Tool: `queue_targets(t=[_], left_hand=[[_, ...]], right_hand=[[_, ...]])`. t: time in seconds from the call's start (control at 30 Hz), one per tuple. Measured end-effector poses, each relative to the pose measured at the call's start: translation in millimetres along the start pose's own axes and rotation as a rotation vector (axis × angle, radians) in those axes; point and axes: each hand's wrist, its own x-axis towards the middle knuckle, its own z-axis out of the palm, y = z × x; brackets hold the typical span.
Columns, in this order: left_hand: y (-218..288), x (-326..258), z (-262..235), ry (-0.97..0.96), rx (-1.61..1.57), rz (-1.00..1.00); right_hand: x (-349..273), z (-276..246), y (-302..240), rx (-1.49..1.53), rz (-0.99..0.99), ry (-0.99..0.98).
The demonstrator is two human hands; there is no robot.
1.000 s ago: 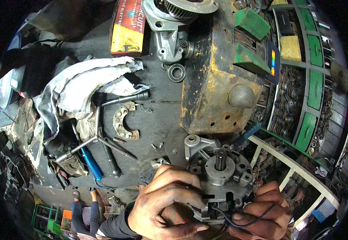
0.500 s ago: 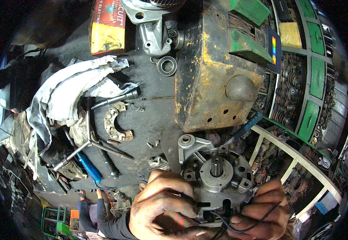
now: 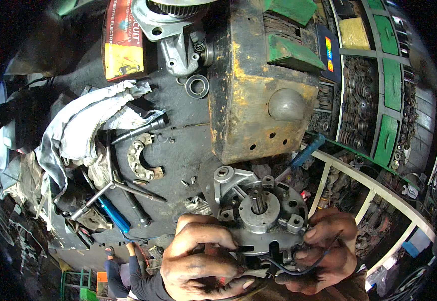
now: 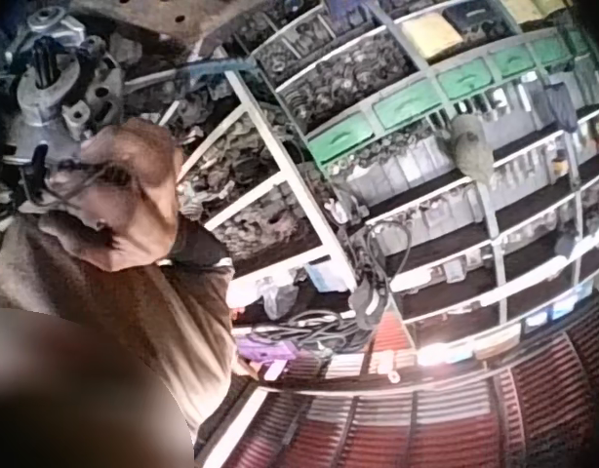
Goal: The person holds a small electrical component, likely an alternator, and uses a multimeter to test its terminals. They rotate the component to access different points and then use a screwdriver to adjust internal parts.
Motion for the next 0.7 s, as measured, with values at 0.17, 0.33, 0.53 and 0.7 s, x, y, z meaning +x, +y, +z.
queue_targets(t=[0.17, 0.33, 0.53, 0.7], left_hand=[[-5, -10, 6, 0.099, -0.052, 0.01], [-4, -8, -4, 0.013, -0.008, -0.003], [9, -2, 8, 0.024, -0.087, -0.087], [16, 1, 7, 0.006, 0.007, -0.111]], right_hand=[[2, 7, 16, 0.185, -0.115, 0.019], [0, 16, 22, 0.312, -0.104, 0.088], [4, 10, 27, 0.221, -0.198, 0.025], [-1, -1, 11, 0.145, -0.022, -0.03]])
